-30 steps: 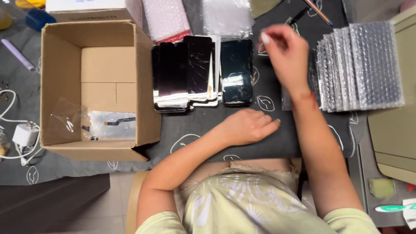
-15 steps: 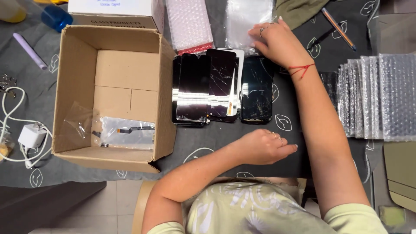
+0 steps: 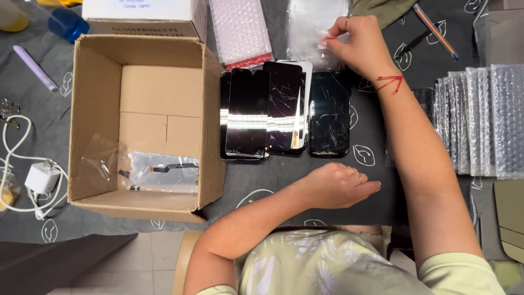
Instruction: The person is taking individual phone screens and placing them into protective plastic sleeves at a repair desk.
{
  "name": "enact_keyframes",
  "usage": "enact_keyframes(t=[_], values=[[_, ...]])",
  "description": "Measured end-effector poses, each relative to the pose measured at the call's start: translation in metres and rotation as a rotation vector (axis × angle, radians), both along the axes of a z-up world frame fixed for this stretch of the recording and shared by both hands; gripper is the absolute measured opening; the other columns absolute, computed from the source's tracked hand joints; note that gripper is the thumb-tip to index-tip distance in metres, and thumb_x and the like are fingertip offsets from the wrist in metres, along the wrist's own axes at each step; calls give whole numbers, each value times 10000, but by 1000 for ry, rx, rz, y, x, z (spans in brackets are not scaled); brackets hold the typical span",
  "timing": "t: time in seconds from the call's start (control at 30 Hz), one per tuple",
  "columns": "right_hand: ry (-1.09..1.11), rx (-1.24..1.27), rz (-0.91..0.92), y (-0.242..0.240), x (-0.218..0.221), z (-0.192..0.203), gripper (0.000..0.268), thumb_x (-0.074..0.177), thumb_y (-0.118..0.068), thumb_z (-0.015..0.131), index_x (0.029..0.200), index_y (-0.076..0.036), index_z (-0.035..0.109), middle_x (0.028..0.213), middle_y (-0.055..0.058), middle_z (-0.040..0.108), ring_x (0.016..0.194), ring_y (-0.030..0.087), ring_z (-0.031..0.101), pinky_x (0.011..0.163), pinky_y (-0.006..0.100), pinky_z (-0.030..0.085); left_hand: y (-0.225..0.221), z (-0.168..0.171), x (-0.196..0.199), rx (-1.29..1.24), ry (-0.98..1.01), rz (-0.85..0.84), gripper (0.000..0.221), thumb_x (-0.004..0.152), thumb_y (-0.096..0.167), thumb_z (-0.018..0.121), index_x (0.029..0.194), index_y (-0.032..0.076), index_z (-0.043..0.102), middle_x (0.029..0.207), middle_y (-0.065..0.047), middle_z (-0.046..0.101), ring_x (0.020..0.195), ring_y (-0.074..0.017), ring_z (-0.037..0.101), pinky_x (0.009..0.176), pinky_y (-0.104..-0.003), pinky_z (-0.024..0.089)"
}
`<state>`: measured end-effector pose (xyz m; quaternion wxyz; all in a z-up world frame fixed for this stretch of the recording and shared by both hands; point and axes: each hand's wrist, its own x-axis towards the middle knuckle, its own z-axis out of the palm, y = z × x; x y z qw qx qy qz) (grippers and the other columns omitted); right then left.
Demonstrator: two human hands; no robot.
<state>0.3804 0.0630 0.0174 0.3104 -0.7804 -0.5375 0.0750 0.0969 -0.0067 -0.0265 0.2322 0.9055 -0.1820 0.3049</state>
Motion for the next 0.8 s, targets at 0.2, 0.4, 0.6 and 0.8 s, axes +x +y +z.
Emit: enact_keyframes(t=[0.2,0.4,0.6,0.8], values=[[186,89,-74,2,6,2,277,1006,-163,908,850,-106,686,848,-26,688,825,68,593,756,256,447,4,3,1,2,-8,18,159,965,165,655,1112,205,703,749,26,581,616,-192,592,527,-329,402],[314,131,-30,1,6,24,123,1083,-127,768,998,-78,692,1000,26,749,887,74,655,797,239,495,5,7,2,4,-20,16,127,979,161,647,1094,188,694,734,15,565,611,-199,587,521,-339,401],[451,127,-153,6,11,32,229,996,-131,873,913,-161,661,956,-52,719,914,21,678,838,172,527,5,10,1,-33,-36,26,64,1006,181,634,1051,183,680,706,15,546,613,-199,595,510,-344,399],[595,202,-188,12,16,39,74,1032,-123,628,971,-118,670,946,-5,743,920,78,774,853,191,611,8,14,1,-62,-48,23,48,1022,201,622,1019,176,663,701,12,554,636,-206,620,520,-349,415]])
